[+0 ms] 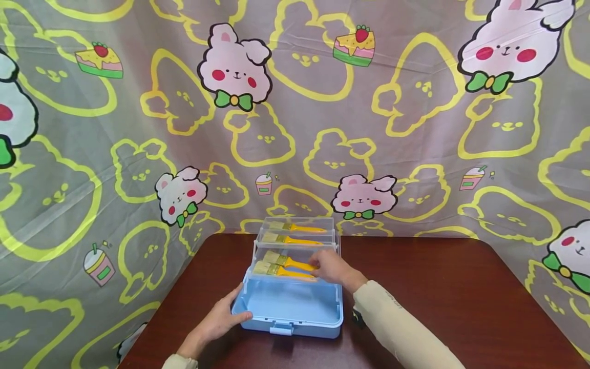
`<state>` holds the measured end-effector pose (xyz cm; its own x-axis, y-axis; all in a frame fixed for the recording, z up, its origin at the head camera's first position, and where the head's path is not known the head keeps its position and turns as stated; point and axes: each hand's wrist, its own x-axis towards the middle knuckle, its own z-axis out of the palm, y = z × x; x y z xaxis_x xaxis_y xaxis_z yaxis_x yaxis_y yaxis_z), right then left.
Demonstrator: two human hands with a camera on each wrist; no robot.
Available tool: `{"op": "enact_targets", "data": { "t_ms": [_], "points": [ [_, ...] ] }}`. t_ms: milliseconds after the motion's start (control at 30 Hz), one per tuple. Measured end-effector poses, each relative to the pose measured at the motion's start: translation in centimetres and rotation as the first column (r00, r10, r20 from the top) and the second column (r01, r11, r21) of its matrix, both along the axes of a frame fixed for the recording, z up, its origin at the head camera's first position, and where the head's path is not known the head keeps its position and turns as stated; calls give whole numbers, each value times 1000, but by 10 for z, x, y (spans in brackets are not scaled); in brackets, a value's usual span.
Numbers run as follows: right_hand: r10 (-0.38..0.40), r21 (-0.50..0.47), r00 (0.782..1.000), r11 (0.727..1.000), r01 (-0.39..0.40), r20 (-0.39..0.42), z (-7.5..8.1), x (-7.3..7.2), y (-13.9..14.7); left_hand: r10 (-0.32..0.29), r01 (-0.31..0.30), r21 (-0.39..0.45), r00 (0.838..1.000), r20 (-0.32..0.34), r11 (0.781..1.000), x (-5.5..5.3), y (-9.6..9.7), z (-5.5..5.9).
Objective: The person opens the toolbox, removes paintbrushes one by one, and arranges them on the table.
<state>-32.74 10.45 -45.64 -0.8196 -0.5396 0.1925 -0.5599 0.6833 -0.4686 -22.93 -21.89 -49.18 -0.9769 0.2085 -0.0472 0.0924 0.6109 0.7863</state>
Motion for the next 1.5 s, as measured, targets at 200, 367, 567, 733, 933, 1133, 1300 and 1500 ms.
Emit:
{"op": "enact_targets", "data": {
  "t_ms": [200,367,567,733,933,1133,1300,1500],
  "points": [
    [-10,-15,1000,1000,10,6,1,1,-1,7,-7,-6,1000,20,1000,-1,1,0],
    [-9,-18,1000,1000,10,27,1,3,-1,5,-5,6,1000,22,1000,-1,0,-1],
    [24,32,999,999,-25,38,2,2,1,0,0,16,1000,16,1000,-2,0,-3],
    [54,87,998,995,-56,26,0,1,1,-8,8,23,1000,5,1000,-1,-1,-6],
    [58,108,998,992,-59,12,1,1,0,-12,12,20,1000,-7,1000,0,-2,-7],
    [55,89,998,994,-54,-3,1,2,-1,-5,5,18,1000,10,1000,-1,-2,-6],
    [46,103,999,994,-44,-19,0,3,-1,4,-4,12,1000,28,1000,-1,-1,-4],
    [37,98,999,995,-34,-22,0,4,-2,-1,1,16,1000,10,1000,0,-1,-3]
  ]
}}
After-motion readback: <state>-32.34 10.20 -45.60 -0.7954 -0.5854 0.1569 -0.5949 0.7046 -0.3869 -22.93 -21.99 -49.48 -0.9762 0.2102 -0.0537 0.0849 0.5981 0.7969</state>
